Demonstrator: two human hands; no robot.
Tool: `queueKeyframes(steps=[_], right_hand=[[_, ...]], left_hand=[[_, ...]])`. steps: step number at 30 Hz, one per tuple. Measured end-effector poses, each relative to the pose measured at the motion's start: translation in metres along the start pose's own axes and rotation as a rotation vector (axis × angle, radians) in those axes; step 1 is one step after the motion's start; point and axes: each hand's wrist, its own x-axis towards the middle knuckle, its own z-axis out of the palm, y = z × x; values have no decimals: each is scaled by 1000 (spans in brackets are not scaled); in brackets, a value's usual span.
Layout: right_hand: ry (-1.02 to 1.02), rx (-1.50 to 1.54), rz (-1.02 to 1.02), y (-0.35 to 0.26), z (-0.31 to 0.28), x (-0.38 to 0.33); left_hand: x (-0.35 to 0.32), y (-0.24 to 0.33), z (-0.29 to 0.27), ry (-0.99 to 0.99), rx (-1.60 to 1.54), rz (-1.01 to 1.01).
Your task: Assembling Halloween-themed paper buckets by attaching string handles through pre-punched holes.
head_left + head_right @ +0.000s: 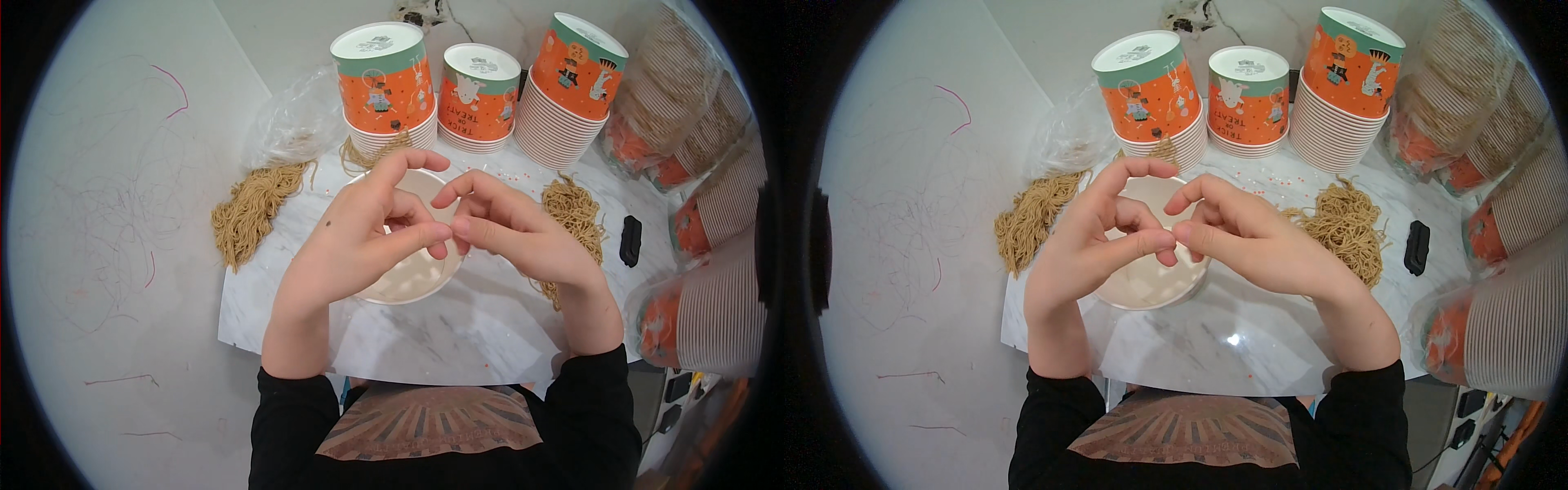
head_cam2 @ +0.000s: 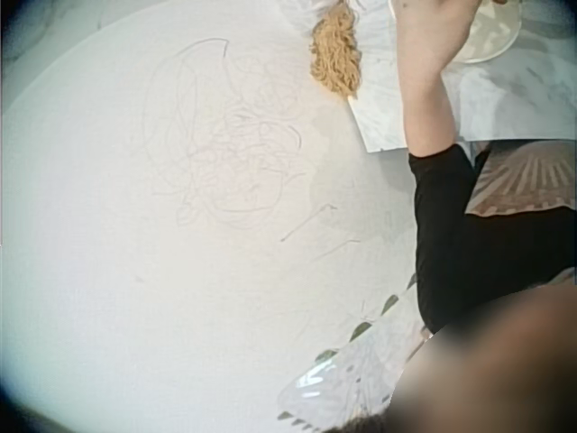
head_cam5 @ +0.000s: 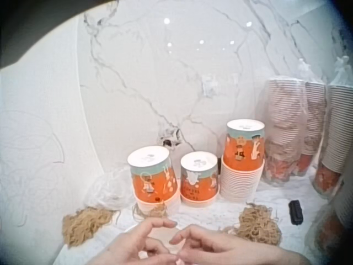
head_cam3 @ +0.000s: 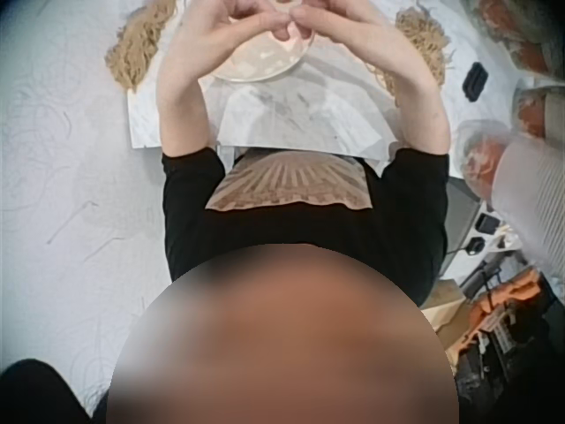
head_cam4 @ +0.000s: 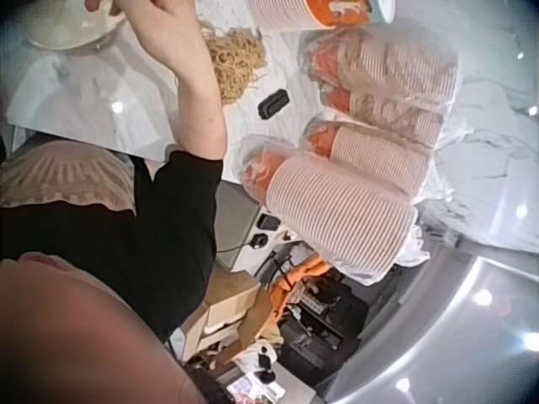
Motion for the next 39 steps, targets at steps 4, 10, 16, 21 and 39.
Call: queueKeyframes(steps=[4, 10, 16, 21, 39], right_hand=[[35, -81, -71, 1, 1, 0], [103, -70, -42, -12, 5, -5], [161, -175, -129, -12, -2, -7], [466, -280, -190, -18, -6, -13], [220, -971, -838, -26, -4, -13]], left_hand=[[-2, -3, -3, -4, -13, 2], [-1, 0, -1, -31, -4, -40], [-4, -1, -1, -47, -125, -6], [-13, -1, -6, -333, 794, 219], [-11, -1, -18, -54, 12, 102]])
